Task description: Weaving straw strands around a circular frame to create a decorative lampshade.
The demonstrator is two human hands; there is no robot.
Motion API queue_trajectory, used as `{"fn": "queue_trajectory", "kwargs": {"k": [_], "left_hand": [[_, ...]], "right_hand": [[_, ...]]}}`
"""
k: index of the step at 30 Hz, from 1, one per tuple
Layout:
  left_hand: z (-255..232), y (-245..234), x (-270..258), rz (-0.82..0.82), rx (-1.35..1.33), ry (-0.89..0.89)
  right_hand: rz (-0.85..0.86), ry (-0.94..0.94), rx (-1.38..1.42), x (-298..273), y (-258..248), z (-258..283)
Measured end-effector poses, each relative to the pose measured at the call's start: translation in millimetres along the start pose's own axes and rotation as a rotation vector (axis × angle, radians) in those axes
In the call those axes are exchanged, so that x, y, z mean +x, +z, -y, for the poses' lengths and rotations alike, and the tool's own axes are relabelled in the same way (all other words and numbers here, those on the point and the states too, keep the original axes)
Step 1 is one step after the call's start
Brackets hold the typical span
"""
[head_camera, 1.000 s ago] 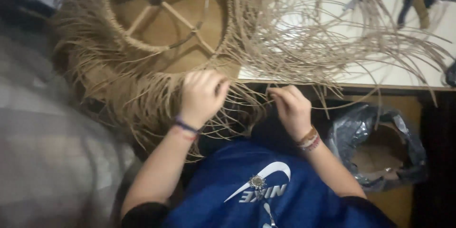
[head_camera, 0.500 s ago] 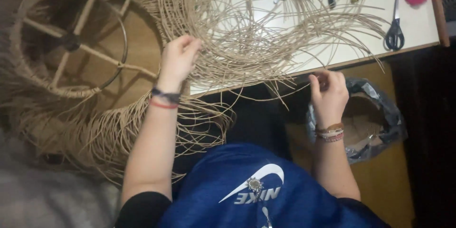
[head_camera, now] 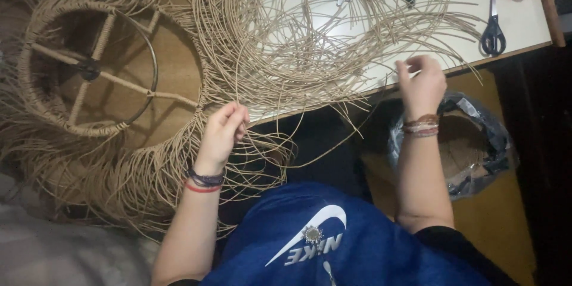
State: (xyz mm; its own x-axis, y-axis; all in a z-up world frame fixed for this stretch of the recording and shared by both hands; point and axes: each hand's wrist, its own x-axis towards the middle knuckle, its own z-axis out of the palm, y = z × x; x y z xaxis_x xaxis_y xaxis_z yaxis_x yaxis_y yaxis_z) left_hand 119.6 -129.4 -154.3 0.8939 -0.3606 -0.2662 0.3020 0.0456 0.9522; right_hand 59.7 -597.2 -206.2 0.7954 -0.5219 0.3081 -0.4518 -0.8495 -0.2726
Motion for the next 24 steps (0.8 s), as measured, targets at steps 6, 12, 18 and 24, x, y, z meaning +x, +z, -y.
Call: {"fn": "queue_trajectory", "kwargs": {"k": [6,12,18,24], "left_hand": [[13.7,3.7,5.5,-0.022,-0.079,-0.003],[-2.5,9.7,-1.7,-0.134,-0.194,0.088],[7.6,20.5,-10.6,-0.206,-0.438,0.208],[26.6,4.3,-33.5,0.009,-0.446,0.205]], "right_hand": [[0.037,-0.032,0.017,-19.3,0.1,21.2],[0.253,-0.027,0.524,-52.7,-69.5,77.2],[1.259,-0.283,1.07,-99.5,-130.7,170.9],[0.797,0.466,2.052,-119.1,-75.2,197.3]]}}
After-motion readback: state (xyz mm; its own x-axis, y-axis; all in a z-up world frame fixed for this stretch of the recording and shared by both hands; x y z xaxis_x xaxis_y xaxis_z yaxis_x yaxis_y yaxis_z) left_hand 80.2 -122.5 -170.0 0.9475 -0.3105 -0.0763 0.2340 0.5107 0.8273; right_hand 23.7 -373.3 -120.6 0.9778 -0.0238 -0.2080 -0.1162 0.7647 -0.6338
